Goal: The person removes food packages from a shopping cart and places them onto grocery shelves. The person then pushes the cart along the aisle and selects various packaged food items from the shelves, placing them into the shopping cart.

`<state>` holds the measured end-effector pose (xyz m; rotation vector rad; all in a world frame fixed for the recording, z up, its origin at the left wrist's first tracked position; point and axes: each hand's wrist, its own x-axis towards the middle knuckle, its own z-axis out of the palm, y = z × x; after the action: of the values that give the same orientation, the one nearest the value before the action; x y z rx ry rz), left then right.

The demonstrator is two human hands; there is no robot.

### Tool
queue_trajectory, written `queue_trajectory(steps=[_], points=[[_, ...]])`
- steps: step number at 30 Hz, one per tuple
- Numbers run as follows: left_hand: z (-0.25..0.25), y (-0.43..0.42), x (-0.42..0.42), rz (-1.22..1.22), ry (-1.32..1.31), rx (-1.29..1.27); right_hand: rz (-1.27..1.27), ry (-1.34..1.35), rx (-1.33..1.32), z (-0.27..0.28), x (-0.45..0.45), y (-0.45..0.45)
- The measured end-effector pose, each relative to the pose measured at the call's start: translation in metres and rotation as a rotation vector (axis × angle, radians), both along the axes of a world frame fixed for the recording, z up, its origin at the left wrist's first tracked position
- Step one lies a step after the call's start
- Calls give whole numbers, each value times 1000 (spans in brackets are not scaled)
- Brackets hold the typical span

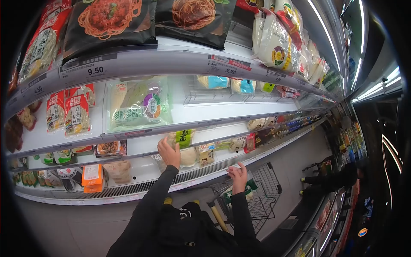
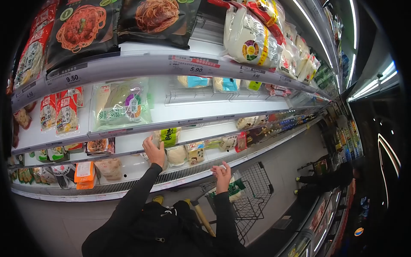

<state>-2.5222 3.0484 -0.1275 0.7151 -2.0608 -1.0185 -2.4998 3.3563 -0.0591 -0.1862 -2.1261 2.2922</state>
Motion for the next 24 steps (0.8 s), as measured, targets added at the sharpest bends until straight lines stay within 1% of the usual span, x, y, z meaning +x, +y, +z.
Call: queue_trajectory(steps=[2, 3, 6, 7, 9, 10, 11, 12, 13, 14, 15, 16, 18, 20, 23, 24], points=[[0, 38, 17, -183, 81, 47, -138, -7, 25, -11, 29, 45], [5, 57, 29, -348, 97, 35, -216, -33, 92, -16, 46, 62], [10, 122, 50, -926, 101, 234, -343, -175, 149, -42, 97, 103], [29, 137, 60, -1115, 38, 291, -351, -201, 186, -58, 114, 115], [38, 172, 70, -1422, -18, 209, -332, -250, 244, -92, 148, 133], [43, 188, 76, -1560, -50, 160, -315, -292, 239, -99, 166, 134], [47, 200, 81, -1661, -130, 47, -273, -288, 376, -108, 181, 133], [45, 210, 88, -1711, -146, 48, -227, -285, 509, -123, 195, 136], [43, 219, 93, -1803, -270, -36, -269, -306, 496, -119, 205, 130], [41, 228, 97, -1886, -393, -128, -246, -334, 663, -115, 208, 128], [43, 234, 100, -1937, -518, -161, -215, -366, 829, -109, 208, 124], [38, 240, 104, -1972, -532, -173, -245, -388, 814, -102, 208, 120], [22, 255, 107, -2012, -521, -303, -212, -372, 792, -95, 201, 117], [10, 269, 104, -2039, -545, -298, -224, -374, 810, -99, 199, 117], [10, 285, 89, -1917, -592, -332, -285, -403, 733, -108, 197, 122], [6, 290, 84, -1924, -602, -352, -320, -410, 640, -111, 193, 127]])
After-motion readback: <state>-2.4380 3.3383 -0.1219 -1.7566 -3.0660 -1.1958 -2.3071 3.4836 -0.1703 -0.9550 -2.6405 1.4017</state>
